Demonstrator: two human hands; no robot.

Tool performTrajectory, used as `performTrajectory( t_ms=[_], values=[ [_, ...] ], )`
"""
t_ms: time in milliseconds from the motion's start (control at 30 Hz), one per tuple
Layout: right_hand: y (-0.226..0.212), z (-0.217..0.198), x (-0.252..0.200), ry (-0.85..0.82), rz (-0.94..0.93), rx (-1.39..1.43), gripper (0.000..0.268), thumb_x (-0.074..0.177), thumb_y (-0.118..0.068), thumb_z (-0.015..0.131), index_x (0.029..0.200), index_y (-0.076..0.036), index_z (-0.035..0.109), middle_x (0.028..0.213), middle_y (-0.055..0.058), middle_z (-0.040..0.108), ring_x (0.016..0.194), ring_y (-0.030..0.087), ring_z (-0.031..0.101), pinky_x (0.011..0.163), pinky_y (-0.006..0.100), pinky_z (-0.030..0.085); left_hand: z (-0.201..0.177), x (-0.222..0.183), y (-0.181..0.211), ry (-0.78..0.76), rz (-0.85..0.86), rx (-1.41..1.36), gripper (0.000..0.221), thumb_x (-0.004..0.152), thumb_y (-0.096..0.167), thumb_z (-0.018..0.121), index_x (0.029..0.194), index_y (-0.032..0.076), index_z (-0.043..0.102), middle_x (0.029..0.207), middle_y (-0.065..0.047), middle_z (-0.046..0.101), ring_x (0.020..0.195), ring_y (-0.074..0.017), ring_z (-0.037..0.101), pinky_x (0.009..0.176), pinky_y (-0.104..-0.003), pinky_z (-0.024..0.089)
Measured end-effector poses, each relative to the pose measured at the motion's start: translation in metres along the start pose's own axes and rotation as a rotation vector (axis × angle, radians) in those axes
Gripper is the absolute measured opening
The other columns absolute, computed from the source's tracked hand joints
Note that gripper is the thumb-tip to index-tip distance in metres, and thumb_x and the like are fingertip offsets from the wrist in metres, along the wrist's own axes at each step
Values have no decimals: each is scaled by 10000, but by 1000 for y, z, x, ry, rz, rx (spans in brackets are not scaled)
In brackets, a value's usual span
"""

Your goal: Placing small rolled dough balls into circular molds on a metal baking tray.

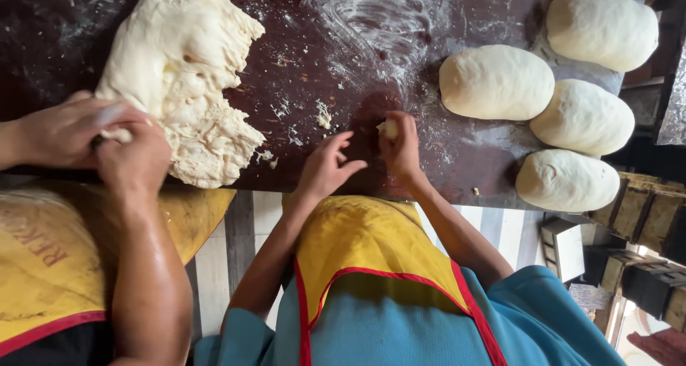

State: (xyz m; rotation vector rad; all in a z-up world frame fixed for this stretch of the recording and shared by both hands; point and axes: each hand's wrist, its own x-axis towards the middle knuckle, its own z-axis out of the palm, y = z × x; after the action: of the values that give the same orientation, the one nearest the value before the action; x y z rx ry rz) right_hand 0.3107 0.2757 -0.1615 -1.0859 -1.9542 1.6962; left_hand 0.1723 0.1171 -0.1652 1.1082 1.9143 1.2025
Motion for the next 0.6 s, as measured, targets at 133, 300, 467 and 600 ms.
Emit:
performTrajectory(
  t_ms=[133,300,467,600],
  values=[
    [-2,27,-2,-118,-717,-646,432,852,-103,710,1248,-13,562,1245,252,572,1229,410,506,1081,516,384,-19,-37,-53,130,-191,-91,455,946,266,722,1307,9,618,1097,-138,725,830,-205,747,674,-288,625],
    [20,22,44,-647,-533,-1591,322,860,-194,695,1159,-97,631,1202,256,561,1178,495,513,983,673,376,-23,-72,-83,312,-308,-4,264,1015,186,650,1220,25,694,1027,-117,738,800,-174,718,652,-264,605],
    [46,-15,-5,-55,-597,-626,420,877,-75,663,1288,-5,607,1332,211,571,1272,436,506,1090,535,424,-35,-89,-74,472,-173,-110,204,1019,158,659,1154,17,718,997,-102,723,796,-154,696,649,-274,554],
    [27,34,5,-167,-777,-767,336,894,-199,750,1189,-78,642,1247,158,609,1249,423,547,1064,540,425,-26,-90,-85,521,-175,-125,190,1004,152,659,1123,16,718,964,-100,714,792,-156,706,655,-282,558]
  ],
)
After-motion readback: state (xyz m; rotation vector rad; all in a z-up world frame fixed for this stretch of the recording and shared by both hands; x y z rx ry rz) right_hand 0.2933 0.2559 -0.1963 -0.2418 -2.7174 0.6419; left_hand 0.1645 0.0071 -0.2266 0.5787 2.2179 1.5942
